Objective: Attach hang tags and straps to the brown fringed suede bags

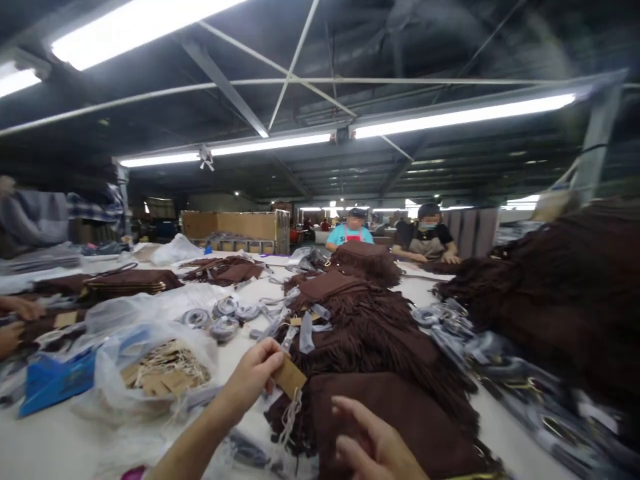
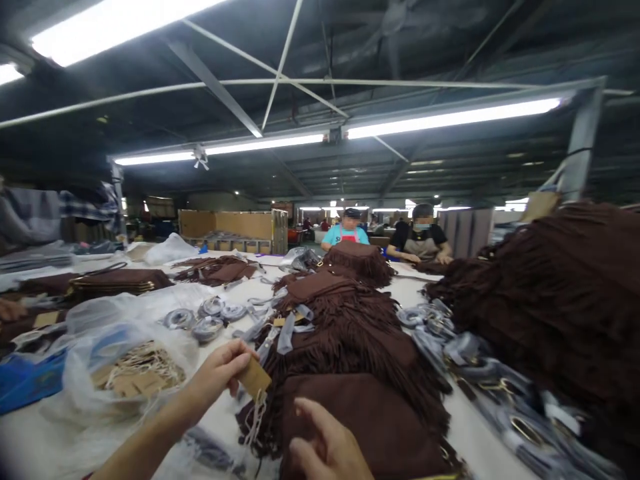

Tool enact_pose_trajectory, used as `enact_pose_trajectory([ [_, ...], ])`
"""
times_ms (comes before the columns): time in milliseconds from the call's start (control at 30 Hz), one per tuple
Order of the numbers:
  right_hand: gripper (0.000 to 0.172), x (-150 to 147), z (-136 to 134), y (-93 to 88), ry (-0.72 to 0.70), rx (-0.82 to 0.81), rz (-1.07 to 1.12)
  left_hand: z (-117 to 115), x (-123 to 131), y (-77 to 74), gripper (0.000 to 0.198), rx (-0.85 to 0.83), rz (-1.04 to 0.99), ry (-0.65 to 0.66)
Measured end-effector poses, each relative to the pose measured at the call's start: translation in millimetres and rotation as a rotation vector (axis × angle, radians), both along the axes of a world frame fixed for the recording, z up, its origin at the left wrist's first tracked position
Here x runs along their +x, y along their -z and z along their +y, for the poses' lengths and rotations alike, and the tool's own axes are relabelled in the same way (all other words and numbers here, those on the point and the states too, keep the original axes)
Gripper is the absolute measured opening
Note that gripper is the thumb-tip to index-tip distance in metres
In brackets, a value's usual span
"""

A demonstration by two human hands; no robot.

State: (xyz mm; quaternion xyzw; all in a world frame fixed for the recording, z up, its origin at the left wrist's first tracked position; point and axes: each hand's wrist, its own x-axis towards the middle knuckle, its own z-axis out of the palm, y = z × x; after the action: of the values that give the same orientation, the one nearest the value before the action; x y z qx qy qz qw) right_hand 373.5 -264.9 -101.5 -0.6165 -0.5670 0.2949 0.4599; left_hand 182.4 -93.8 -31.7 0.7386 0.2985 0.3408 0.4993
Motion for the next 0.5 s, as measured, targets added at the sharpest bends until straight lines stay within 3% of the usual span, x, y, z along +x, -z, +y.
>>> enact_pose_trajectory([
  [100, 0.073, -19.0, 15.4, -15.7, 0.015, 0.048, 0.322, -21.5, 24.9, 10.9, 0.032, -0.053, 0.025, 0.094],
  [267, 0.053, -20.8, 22.5, -25.1, -0.078, 0.012, 0.459, -42.0, 46.8, 23.5, 0.033, -0.094, 0.005, 0.155],
  [400, 0.053, -12.3, 22.2, -17.1, -0.041, 0.051, 0.680, -52.9, 50.6, 44.8, 0.060, -0.375, -0.085, 0.307],
  [500, 0.053, -6.7, 20.3, -12.1, -0.016, 0.057, 0.804, -59.9, 51.1, 64.8, 0.060, -0.504, -0.055, 0.424],
])
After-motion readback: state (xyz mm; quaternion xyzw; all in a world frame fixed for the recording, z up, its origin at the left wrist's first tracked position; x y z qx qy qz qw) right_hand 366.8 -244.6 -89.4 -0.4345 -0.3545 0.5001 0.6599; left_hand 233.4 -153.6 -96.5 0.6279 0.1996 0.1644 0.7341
